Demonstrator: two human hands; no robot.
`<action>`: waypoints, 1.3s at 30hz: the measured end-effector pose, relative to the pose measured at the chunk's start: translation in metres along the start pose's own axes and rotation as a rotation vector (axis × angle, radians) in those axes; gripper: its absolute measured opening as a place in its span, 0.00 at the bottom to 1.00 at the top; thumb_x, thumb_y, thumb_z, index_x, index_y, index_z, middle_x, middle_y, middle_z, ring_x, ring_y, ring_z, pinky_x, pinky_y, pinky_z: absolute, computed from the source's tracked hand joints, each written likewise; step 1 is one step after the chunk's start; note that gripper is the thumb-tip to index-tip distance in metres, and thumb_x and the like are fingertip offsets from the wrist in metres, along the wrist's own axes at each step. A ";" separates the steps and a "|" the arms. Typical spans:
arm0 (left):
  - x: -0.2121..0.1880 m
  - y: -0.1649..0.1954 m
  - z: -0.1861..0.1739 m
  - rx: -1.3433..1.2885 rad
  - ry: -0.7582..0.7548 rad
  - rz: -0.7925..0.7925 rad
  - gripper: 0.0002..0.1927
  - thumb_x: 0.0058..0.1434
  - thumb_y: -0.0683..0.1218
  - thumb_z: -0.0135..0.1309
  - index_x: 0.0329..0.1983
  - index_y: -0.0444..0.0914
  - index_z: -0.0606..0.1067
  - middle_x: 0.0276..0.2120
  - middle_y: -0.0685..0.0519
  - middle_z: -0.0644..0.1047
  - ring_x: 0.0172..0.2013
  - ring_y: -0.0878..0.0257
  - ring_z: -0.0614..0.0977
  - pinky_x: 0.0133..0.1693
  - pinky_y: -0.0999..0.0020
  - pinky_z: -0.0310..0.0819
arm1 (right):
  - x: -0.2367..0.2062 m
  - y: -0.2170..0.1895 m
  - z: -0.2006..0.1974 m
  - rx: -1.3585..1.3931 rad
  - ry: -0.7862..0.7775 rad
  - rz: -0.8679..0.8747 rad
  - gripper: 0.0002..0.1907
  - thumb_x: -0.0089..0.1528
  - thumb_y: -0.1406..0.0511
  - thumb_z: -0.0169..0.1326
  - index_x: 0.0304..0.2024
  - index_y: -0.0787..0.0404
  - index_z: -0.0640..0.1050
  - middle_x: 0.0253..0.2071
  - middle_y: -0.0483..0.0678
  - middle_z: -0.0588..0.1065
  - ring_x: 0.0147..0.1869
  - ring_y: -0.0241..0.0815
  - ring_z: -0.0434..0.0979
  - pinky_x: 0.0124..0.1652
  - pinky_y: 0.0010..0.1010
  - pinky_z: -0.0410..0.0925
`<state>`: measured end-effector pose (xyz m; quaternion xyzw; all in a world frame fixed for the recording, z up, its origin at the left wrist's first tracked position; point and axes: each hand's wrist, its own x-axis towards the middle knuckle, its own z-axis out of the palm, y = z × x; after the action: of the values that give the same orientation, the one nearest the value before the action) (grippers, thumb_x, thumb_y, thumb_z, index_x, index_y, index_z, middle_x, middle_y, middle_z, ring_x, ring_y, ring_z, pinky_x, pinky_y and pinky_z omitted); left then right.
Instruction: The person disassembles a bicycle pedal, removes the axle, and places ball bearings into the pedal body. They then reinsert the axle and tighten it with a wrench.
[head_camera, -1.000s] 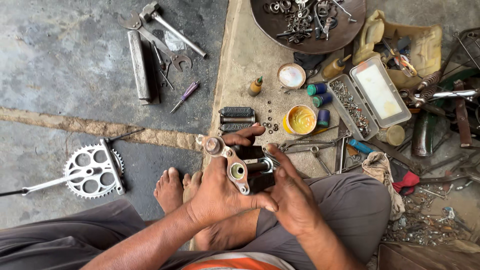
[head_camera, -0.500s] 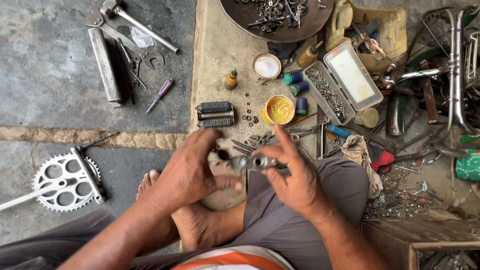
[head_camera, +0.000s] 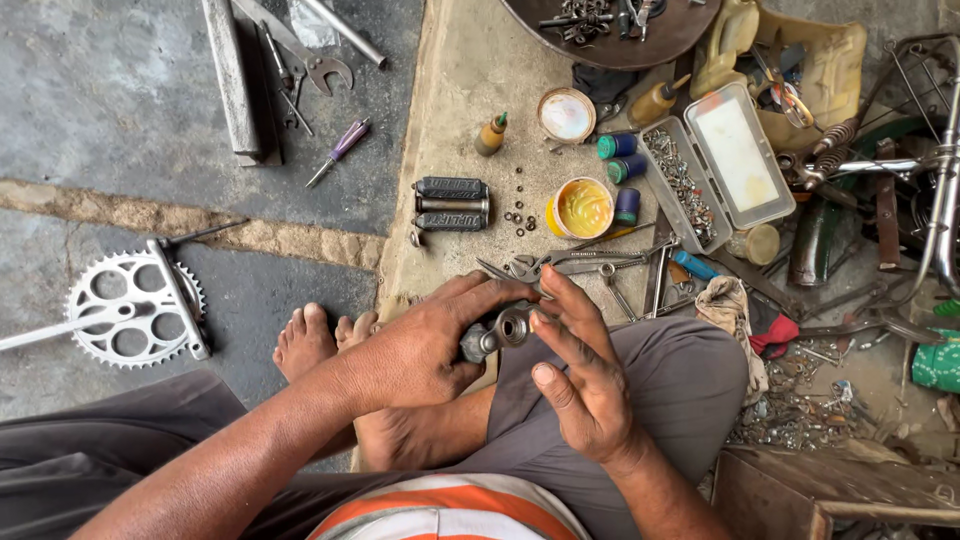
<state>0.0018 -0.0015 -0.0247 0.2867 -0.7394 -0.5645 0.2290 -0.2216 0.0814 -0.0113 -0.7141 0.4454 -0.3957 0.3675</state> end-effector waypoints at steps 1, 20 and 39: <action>0.000 0.001 0.000 0.022 0.005 0.006 0.45 0.43 0.35 0.58 0.69 0.40 0.64 0.56 0.43 0.72 0.59 0.45 0.75 0.59 0.55 0.71 | -0.002 0.001 0.001 -0.011 -0.007 0.005 0.23 0.71 0.66 0.48 0.69 0.56 0.70 0.79 0.62 0.55 0.85 0.59 0.54 0.77 0.46 0.55; -0.002 0.015 0.005 0.299 0.069 0.094 0.38 0.46 0.42 0.63 0.63 0.37 0.66 0.46 0.40 0.71 0.49 0.41 0.73 0.52 0.49 0.69 | 0.014 -0.009 -0.029 -0.359 0.035 -0.145 0.10 0.65 0.70 0.53 0.45 0.54 0.83 0.66 0.57 0.68 0.75 0.56 0.66 0.74 0.45 0.60; 0.001 0.010 0.003 0.606 0.270 0.027 0.40 0.46 0.51 0.69 0.61 0.36 0.67 0.50 0.39 0.69 0.52 0.40 0.71 0.54 0.49 0.65 | -0.003 0.003 -0.003 0.299 0.013 0.363 0.15 0.65 0.70 0.50 0.51 0.67 0.81 0.70 0.61 0.68 0.76 0.55 0.65 0.72 0.42 0.57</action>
<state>-0.0029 0.0021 -0.0157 0.4040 -0.8405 -0.2727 0.2366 -0.2260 0.0831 -0.0131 -0.5571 0.5054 -0.3895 0.5315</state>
